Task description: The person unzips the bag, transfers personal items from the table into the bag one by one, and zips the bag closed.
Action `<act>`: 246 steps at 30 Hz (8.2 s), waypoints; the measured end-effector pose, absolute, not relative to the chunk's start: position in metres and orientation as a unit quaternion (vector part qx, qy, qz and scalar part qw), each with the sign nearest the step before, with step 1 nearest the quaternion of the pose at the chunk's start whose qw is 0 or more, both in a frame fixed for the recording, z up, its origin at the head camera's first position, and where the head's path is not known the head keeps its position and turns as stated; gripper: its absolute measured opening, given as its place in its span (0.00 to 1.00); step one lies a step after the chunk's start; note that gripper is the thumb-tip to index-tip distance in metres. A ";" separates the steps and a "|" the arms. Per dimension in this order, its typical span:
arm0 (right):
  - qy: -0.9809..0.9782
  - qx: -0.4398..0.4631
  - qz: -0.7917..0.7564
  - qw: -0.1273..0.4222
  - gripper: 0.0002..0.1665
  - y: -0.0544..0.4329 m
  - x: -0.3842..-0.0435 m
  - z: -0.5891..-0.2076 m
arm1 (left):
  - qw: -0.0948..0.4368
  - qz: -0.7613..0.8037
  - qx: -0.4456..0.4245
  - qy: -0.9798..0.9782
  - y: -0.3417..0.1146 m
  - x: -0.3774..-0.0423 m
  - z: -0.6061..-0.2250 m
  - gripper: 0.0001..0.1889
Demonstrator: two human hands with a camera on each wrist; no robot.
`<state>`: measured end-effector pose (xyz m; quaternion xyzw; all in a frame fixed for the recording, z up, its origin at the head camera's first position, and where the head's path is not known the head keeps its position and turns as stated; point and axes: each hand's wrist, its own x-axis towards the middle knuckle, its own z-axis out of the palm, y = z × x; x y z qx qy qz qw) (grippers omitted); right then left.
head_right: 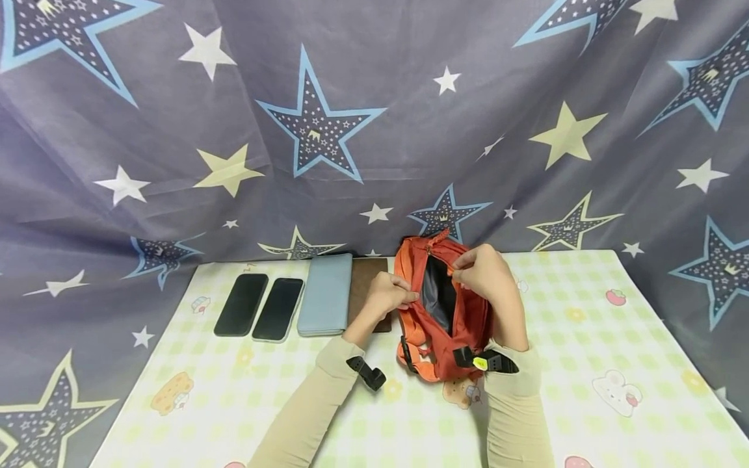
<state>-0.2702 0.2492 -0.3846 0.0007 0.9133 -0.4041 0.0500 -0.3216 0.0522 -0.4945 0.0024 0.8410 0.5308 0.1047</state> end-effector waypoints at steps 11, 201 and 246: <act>0.903 0.018 -0.429 0.026 0.17 0.261 -0.267 -0.382 | 0.104 0.518 -0.008 0.849 0.051 -0.325 -0.500 0.05; 0.883 -0.036 -0.456 0.107 0.15 0.271 -0.273 -0.396 | 0.279 0.611 -0.057 0.738 -0.247 -0.332 -0.480 0.44; 0.871 -0.008 -0.478 0.107 0.15 0.270 -0.276 -0.398 | 0.328 0.735 0.065 0.590 -0.036 -0.310 -0.423 0.25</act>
